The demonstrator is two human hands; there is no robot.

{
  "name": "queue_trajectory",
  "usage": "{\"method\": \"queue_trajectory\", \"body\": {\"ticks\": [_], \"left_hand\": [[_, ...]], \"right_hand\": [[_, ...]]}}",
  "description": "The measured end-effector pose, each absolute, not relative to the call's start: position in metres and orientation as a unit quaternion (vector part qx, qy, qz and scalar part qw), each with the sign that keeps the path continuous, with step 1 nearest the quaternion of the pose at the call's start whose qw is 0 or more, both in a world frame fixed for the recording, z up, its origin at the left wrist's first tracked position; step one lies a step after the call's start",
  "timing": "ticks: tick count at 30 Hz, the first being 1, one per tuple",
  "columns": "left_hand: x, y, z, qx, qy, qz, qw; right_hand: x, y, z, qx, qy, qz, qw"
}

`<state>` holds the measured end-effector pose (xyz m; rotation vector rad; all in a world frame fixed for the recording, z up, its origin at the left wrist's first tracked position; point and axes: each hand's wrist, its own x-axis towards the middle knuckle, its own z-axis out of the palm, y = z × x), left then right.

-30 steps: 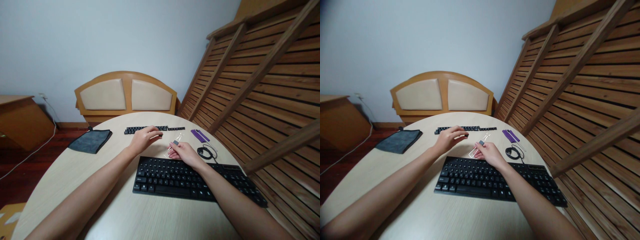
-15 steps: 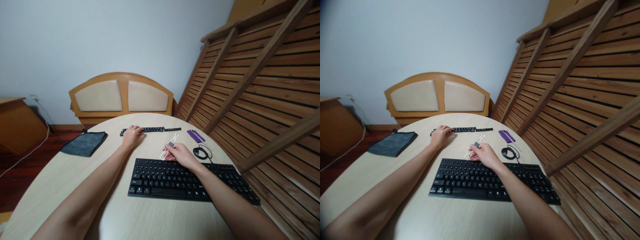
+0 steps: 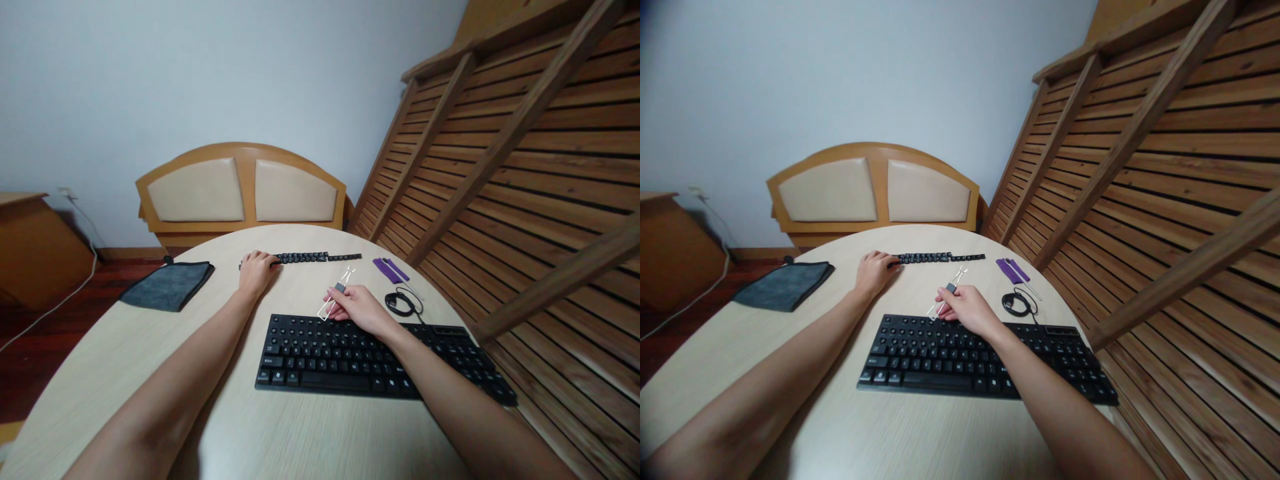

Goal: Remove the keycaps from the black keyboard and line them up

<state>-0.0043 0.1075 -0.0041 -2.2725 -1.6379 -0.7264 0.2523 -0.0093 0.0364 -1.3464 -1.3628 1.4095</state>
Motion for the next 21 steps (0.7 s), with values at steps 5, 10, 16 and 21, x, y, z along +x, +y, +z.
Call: {"method": "queue_trajectory", "body": {"ticks": [5, 10, 16, 21], "left_hand": [[-0.004, 0.1068, -0.0044, -0.775, -0.572, -0.241, 0.121], [-0.0039, 0.1061, -0.0043, -0.771, -0.579, -0.236, 0.118], [-0.0037, 0.1063, -0.0046, -0.765, -0.589, -0.231, 0.118], [-0.0038, 0.1071, -0.0062, -0.763, -0.592, -0.231, 0.12]], "right_hand": [[0.2528, -0.01, 0.0367, -0.523, -0.538, 0.549, 0.367], [0.2531, -0.0105, 0.036, -0.523, -0.539, 0.551, 0.364], [0.2518, -0.0108, 0.0375, -0.525, -0.534, 0.555, 0.363], [0.2523, -0.011, 0.0373, -0.529, -0.539, 0.551, 0.355]]}}
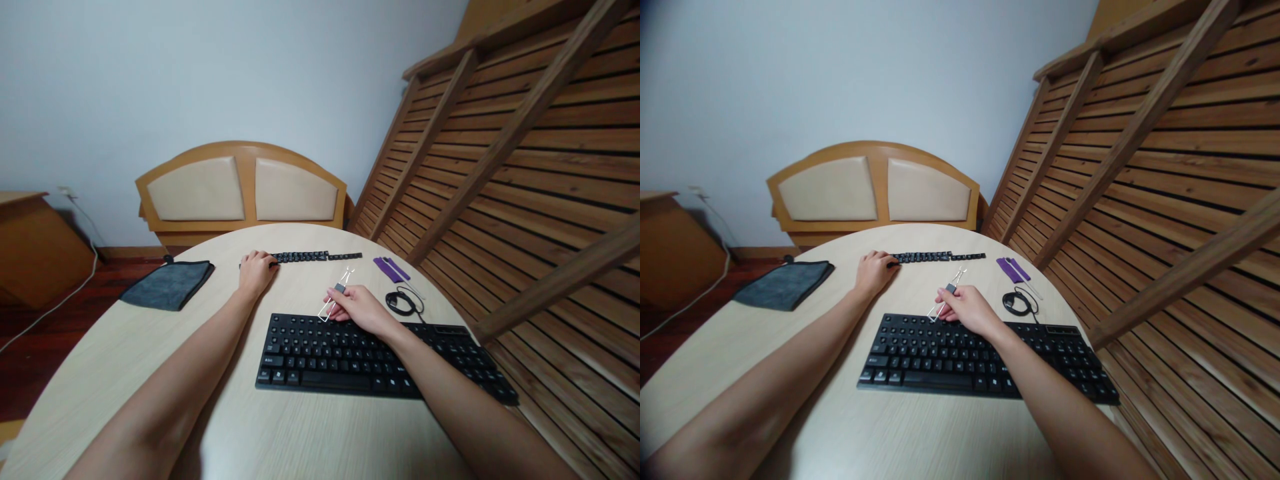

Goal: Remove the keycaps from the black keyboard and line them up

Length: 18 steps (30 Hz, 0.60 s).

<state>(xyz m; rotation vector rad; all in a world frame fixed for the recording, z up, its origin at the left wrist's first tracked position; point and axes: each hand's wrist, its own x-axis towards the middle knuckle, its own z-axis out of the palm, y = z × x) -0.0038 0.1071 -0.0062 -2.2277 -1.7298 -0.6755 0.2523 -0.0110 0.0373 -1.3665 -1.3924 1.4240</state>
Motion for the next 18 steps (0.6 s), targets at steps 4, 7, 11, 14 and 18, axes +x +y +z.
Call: {"method": "queue_trajectory", "body": {"ticks": [4, 7, 11, 14, 18], "left_hand": [[-0.004, 0.107, -0.007, -0.756, -0.599, -0.233, 0.12], [-0.003, 0.107, -0.008, -0.754, -0.602, -0.236, 0.116], [-0.003, 0.106, -0.006, -0.753, -0.602, -0.245, 0.106], [-0.001, 0.101, -0.002, -0.758, -0.591, -0.259, 0.092], [0.009, 0.091, 0.01, -0.794, -0.538, -0.278, 0.051]], "right_hand": [[0.253, -0.01, 0.035, -0.527, -0.548, 0.548, 0.348], [0.253, -0.011, 0.036, -0.525, -0.552, 0.551, 0.341], [0.252, -0.012, 0.038, -0.524, -0.553, 0.551, 0.339], [0.253, -0.013, 0.04, -0.521, -0.563, 0.548, 0.335], [0.257, -0.016, 0.045, -0.501, -0.612, 0.522, 0.319]]}}
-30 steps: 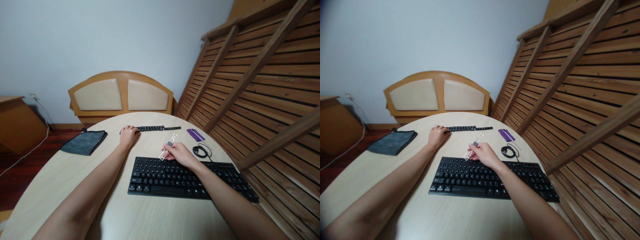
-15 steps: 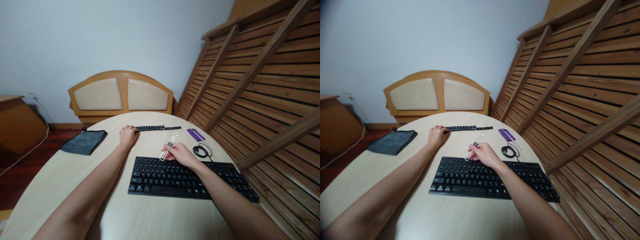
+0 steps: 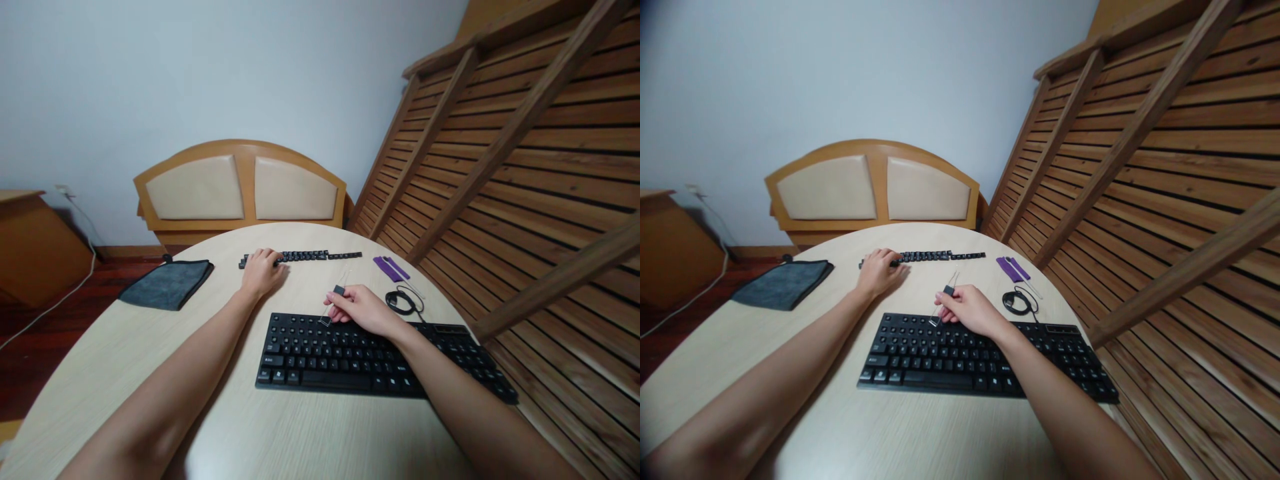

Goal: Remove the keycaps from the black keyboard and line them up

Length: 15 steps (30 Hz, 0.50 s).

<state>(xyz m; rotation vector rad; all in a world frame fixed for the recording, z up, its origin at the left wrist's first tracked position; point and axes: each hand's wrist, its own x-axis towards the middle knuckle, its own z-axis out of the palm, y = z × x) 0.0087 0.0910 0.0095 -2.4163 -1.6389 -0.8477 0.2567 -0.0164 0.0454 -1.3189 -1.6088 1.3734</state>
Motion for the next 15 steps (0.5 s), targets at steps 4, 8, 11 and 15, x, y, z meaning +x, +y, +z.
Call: {"method": "queue_trajectory", "body": {"ticks": [4, 8, 11, 15], "left_hand": [[0.027, 0.075, 0.023, -0.864, -0.436, -0.249, -0.039], [0.047, 0.053, 0.033, -0.916, -0.295, -0.138, -0.235], [0.057, 0.038, 0.039, -0.912, -0.265, -0.07, -0.304], [0.06, 0.032, 0.044, -0.918, -0.262, -0.023, -0.297]], "right_hand": [[0.264, -0.022, 0.054, -0.475, -0.692, 0.464, 0.282], [0.27, -0.029, 0.064, -0.446, -0.748, 0.43, 0.238], [0.271, -0.032, 0.068, -0.427, -0.77, 0.42, 0.218], [0.269, -0.033, 0.069, -0.425, -0.806, 0.369, 0.183]]}}
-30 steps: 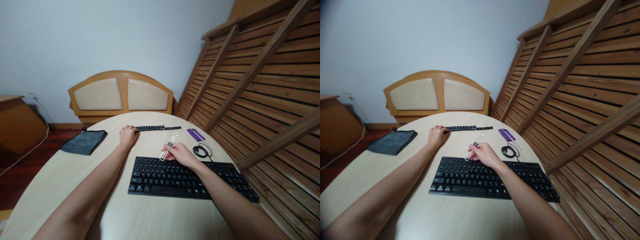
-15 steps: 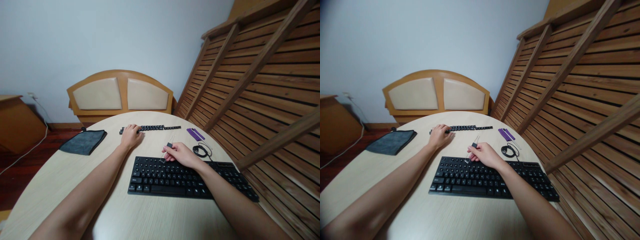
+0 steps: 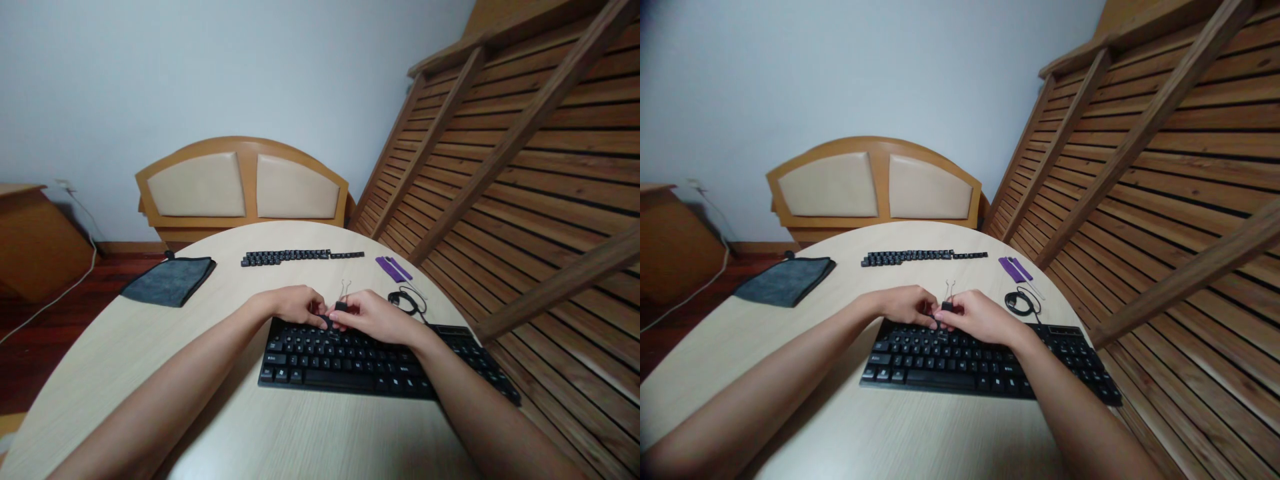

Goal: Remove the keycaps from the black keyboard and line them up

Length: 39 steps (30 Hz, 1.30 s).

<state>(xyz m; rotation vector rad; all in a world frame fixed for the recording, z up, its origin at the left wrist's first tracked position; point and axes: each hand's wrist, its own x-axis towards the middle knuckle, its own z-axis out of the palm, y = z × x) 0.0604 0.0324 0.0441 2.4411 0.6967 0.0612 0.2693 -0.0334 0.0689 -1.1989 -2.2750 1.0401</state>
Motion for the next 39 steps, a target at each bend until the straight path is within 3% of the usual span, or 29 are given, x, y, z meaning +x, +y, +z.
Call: {"method": "queue_trajectory", "body": {"ticks": [16, 33, 39], "left_hand": [[0.046, 0.041, 0.05, 0.906, 0.284, -0.021, 0.314], [0.045, 0.039, 0.048, 0.919, 0.305, -0.03, 0.247], [0.046, 0.039, 0.048, 0.92, 0.304, -0.032, 0.247]], "right_hand": [[0.258, -0.043, 0.072, -0.439, -0.847, 0.257, 0.156], [0.254, -0.049, 0.069, -0.444, -0.882, 0.129, 0.085], [0.258, -0.041, 0.069, -0.455, -0.856, 0.225, 0.098]]}}
